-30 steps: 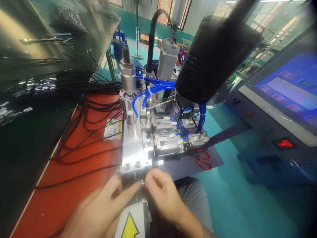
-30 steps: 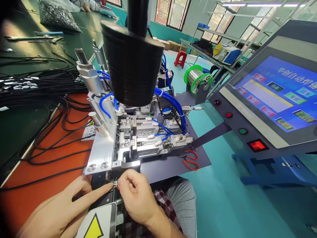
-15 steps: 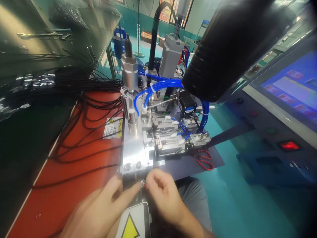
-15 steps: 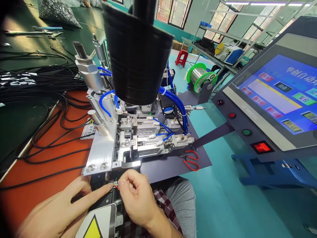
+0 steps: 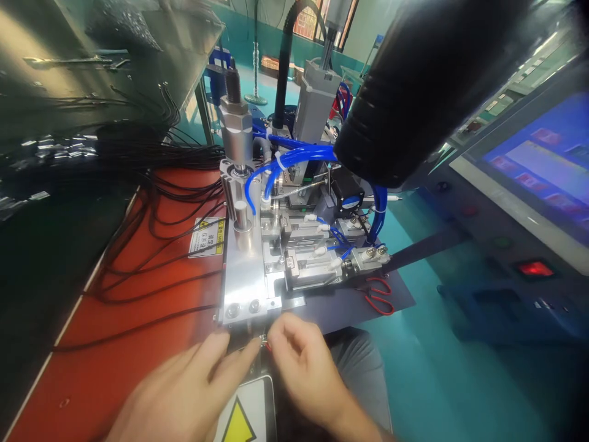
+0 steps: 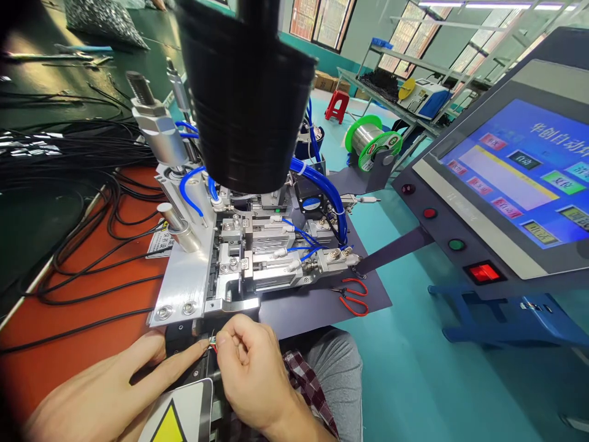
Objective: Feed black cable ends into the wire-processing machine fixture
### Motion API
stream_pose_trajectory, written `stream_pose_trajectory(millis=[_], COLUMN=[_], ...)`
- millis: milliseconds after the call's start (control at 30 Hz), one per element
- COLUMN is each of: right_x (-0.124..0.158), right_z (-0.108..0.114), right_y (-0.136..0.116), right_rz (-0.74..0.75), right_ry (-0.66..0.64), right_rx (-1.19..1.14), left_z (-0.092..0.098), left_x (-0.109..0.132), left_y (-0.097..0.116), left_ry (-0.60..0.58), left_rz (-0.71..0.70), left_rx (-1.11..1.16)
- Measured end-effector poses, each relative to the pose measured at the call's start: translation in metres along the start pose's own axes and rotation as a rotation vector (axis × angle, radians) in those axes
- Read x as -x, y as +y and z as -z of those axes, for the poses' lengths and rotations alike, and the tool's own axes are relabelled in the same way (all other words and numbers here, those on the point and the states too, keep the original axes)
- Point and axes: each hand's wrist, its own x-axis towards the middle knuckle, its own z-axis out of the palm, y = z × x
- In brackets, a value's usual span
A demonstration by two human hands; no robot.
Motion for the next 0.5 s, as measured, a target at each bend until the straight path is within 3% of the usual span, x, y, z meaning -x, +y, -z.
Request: stream_pose_trajectory(millis=[167,333,500], right_x=[0.0013,0.0005,-0.0013], right_z=[0.002,0.0005,0.0022], right_y=[-0.012,-0.0077,-0.0043], right_rz=[0.073,-0.04,-0.002], right_ry=[0.024,-0.004,-0.006], right_rx=[0.218,0.051,0.051], left_z=[-0.0034,-0.0039,0.002], left_x=[0.0036,0.0023,-0.0043], left_y=[-0.002,-0.0045,-0.0033], left_ry=[-0.016,0.006,0.064], left_rz=[-0.061,-0.086,-0.074], left_rx=[-0.107,-0.088,0.004])
